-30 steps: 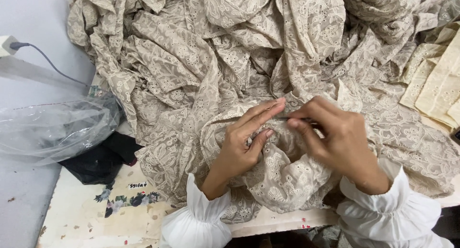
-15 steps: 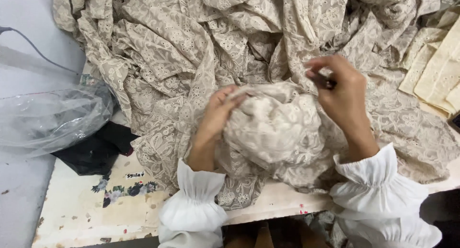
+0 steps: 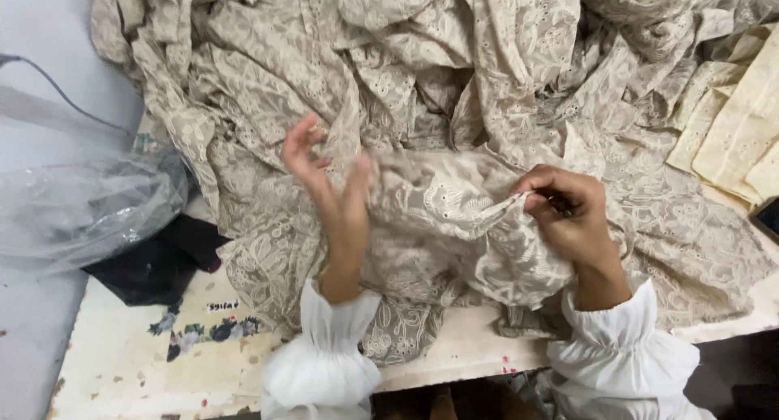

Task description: Trimming loose threads from a lace garment using small thread snips at a quality control station.

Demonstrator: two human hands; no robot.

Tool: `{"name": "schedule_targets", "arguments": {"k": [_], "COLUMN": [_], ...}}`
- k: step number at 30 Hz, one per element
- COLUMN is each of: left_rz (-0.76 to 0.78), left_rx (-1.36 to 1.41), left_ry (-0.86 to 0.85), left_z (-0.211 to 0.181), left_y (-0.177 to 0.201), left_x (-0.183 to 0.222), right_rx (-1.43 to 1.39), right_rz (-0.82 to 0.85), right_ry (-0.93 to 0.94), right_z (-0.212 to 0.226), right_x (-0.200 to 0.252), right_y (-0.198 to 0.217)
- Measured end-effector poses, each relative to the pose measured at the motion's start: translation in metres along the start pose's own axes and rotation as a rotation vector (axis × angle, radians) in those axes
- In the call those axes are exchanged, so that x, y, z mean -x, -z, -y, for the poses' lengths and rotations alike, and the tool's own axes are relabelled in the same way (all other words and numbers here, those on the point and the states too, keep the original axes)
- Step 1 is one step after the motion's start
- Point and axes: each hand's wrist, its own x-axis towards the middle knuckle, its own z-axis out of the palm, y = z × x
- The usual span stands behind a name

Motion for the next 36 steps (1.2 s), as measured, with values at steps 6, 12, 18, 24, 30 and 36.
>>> {"name": "schedule_targets", "arguments": {"k": [6,12,18,24,30,36], "left_rz": [0.296,0.016,0.005,0.183,0.463,0.486], "left_rx": [-0.721,-0.545,-0.572,-0.208,-0.201,0.319], "left_ry": [-0.792,-0.806,-0.972,-0.683,-0.586,0.058], "left_z": [0.013,0.017,0.029,0.024,0.038,0.01], "left_y": [-0.039,-0.03,-0.054,-0.032,-0.036,0.031], "left_x": [0.059,0.034,0.07,0.039,0.051,0.029], "right_rx": [0.094,-0.078,-0.089,-0.089,-0.097,0.041], "right_rz": [-0.025,-0.074,-0.085,-0.177,-0.084,0.226], "right_ry": [0.021,-0.05,-0.055,-0.189,-0.176,-0.129], "right_z": [0.021,0.029,0.04,0.038,0.042,0.007], "right_x": [-0.007,-0.003,-0.001,0.008,0.005,0.003], "right_y": [0.003,0.012,0.005,0.032,0.033,0.083]}}
